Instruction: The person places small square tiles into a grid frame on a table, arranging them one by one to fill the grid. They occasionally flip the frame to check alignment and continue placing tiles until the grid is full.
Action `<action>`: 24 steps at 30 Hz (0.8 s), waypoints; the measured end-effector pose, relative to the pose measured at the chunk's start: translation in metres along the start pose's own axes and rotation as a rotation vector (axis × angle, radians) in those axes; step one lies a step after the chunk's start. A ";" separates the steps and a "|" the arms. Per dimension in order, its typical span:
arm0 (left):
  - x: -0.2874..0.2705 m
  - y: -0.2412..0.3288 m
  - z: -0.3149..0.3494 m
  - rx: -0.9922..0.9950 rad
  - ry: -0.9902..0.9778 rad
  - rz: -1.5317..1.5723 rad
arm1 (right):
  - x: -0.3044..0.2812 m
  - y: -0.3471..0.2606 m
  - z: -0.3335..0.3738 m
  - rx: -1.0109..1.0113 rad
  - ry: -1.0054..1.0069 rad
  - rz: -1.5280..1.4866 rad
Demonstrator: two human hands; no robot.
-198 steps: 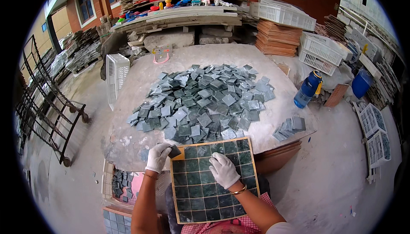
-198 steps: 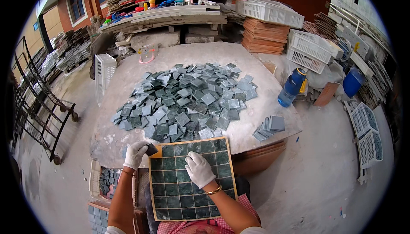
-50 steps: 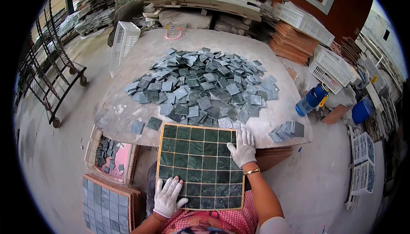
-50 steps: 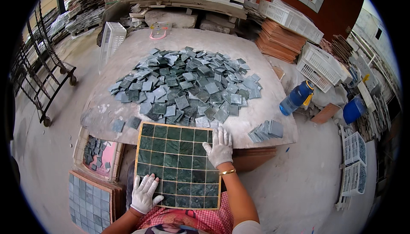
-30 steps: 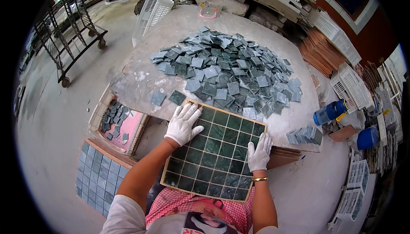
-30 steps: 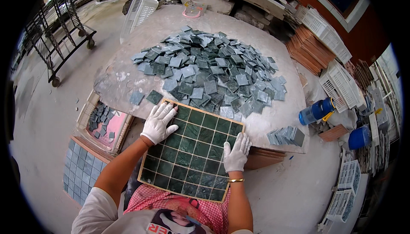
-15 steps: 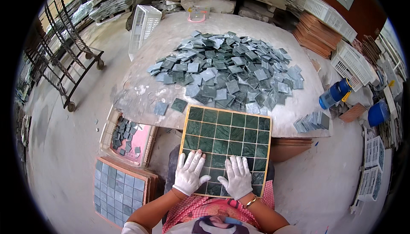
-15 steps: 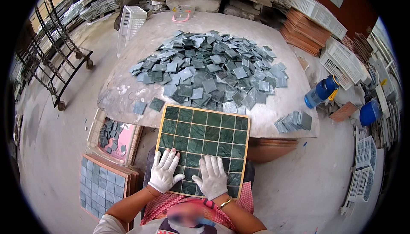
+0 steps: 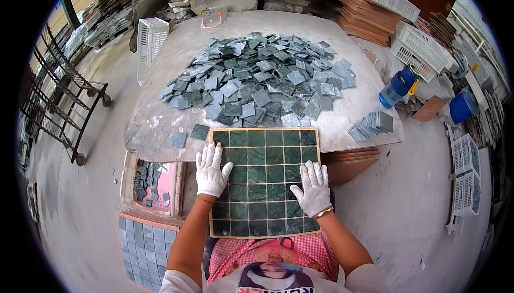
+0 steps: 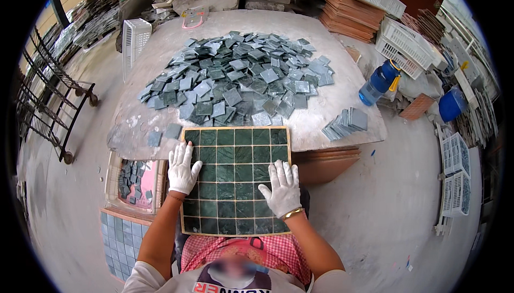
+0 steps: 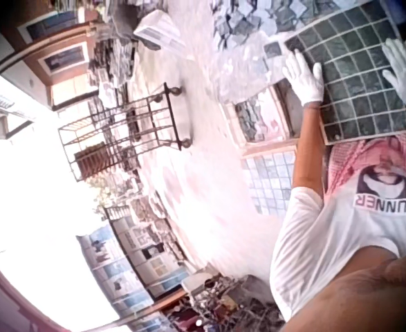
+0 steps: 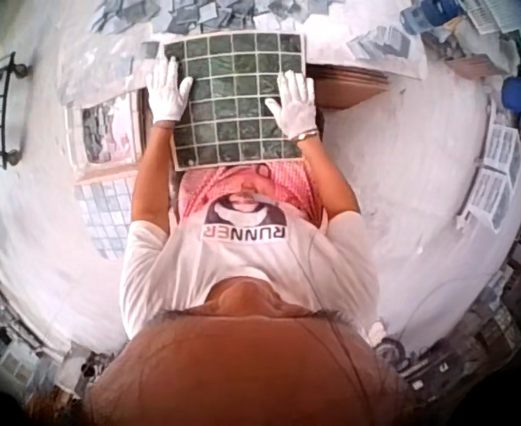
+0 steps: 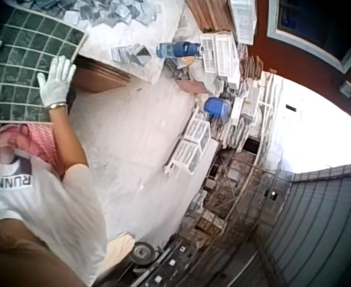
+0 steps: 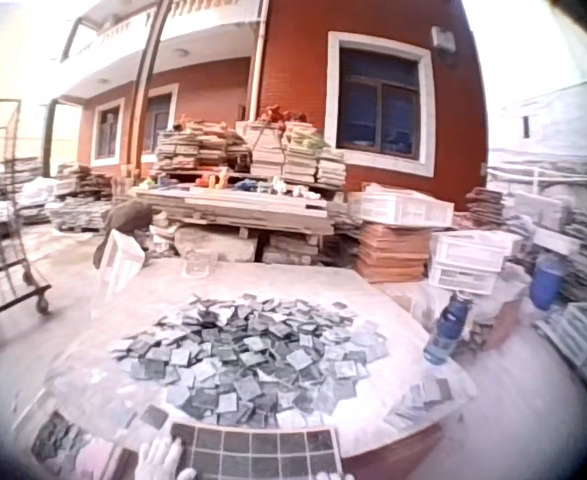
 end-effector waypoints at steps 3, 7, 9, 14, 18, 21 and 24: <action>0.000 0.013 0.051 0.051 -0.094 0.049 | 0.005 -0.025 0.030 -0.039 -0.054 -0.062; -0.003 0.020 0.087 0.042 -0.160 0.012 | 0.020 -0.131 0.060 -0.382 -0.162 -0.278; -0.001 0.019 0.087 0.035 -0.156 0.005 | 0.035 -0.177 0.061 -0.562 -0.266 -0.234; -0.004 0.017 0.084 0.050 -0.150 0.039 | 0.050 -0.186 0.059 -0.564 -0.415 -0.192; -0.003 0.020 0.088 0.058 -0.144 0.017 | 0.011 -0.090 0.079 -0.396 -0.151 -0.268; -0.010 0.038 0.093 0.075 -0.108 -0.100 | -0.004 0.002 0.100 -0.093 -0.184 -0.017; -0.012 0.106 0.112 0.291 -0.184 0.009 | 0.025 0.084 0.144 0.299 -0.194 -0.084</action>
Point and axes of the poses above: each hand's wrist, its own z-axis away from the middle knuckle, its own x-axis out of the palm, y = z × x, the point moved 10 cm from there along -z, towards the middle knuckle, and after that the axes turned 7 degrees about -y, right-handed, at the moved point
